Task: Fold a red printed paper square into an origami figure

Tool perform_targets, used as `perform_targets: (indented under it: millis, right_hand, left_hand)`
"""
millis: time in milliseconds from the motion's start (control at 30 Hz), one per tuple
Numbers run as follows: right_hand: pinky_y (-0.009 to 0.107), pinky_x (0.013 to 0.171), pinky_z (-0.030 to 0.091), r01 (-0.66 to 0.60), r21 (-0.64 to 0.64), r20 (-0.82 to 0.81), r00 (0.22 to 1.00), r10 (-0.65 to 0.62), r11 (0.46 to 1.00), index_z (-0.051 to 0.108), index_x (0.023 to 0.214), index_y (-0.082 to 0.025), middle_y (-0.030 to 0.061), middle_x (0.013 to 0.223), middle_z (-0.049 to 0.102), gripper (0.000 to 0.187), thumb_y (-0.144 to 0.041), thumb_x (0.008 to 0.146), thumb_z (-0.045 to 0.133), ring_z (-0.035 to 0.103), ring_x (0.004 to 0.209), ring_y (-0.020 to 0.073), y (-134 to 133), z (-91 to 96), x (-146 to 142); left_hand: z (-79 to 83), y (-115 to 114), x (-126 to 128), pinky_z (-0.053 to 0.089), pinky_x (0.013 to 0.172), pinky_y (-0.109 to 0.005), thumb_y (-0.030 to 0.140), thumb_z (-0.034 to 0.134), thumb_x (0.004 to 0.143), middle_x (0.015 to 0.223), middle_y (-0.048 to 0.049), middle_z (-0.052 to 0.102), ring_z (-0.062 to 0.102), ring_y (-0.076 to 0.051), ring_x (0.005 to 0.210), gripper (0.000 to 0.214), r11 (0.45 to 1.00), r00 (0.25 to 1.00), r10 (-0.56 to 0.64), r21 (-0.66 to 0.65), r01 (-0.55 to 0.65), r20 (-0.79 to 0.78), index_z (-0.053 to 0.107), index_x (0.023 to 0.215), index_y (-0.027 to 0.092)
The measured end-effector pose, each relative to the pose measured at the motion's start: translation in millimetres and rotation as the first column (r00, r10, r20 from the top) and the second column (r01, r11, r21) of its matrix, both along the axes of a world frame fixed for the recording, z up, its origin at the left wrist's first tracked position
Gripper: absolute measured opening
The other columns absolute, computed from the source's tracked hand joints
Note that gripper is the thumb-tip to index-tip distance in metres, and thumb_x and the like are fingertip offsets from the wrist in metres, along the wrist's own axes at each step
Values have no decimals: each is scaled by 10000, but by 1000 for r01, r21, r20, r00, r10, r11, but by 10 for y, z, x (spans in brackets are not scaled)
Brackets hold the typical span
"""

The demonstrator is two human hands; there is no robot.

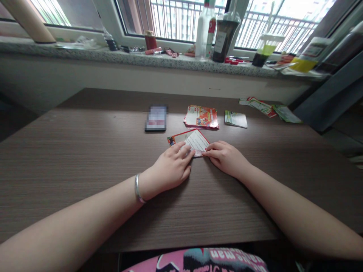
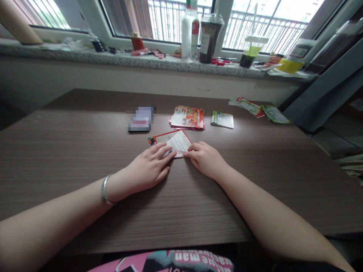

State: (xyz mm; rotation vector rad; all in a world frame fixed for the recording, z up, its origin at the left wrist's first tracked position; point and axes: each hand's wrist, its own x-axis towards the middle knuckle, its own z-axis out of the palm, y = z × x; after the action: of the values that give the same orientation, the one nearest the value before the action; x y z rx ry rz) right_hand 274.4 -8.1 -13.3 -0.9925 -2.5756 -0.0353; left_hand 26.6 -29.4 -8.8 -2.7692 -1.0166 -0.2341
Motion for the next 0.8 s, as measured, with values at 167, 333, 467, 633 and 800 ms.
perform_targets:
  millis: [167,333,467,633,800]
  right_hand:
    - [353,833,506,-25,10,-4,1000,25,1000,737,1044,-215,74,1009,707,246,-167,926,526,619,901,201,10,-10,7]
    - [319,845,513,-49,-29,-108,993,46,998,716,1054,-205,69,1059,708,244,-186,954,494,638,932,178,-4,-28,-35]
    - [336,862,515,-75,-14,-95,993,73,997,714,1048,-210,69,1093,701,262,-130,934,493,634,951,181,-9,-40,-48]
    - [351,866,521,-73,2,-52,996,73,997,719,1073,-199,82,1083,698,275,-118,917,508,628,963,199,-20,-34,-48]
    - [343,826,529,-59,8,-12,998,59,998,728,1072,-199,85,1059,701,288,-139,937,480,623,934,198,-40,-20,-62]
  left_hand:
    - [33,18,10,372,1107,-418,480,443,956,1361,-177,530,465,-301,1273,603,995,1000,-20,-94,21,3,462,1396,69]
    - [146,46,-22,439,1038,-433,391,448,968,1286,-138,549,486,-288,1235,508,987,1000,-27,-157,26,-5,422,1433,189]
    - [171,68,-39,449,1028,-449,352,442,969,1270,-144,543,499,-288,1209,474,986,1000,-20,-168,18,-6,448,1414,188]
    - [162,56,-34,453,1025,-445,345,434,973,1260,-144,541,495,-284,1210,461,987,1000,-26,-161,28,17,452,1407,190]
    - [149,58,-34,449,1025,-453,345,431,972,1268,-151,533,476,-302,1227,464,990,1000,-21,-140,20,-2,457,1402,176]
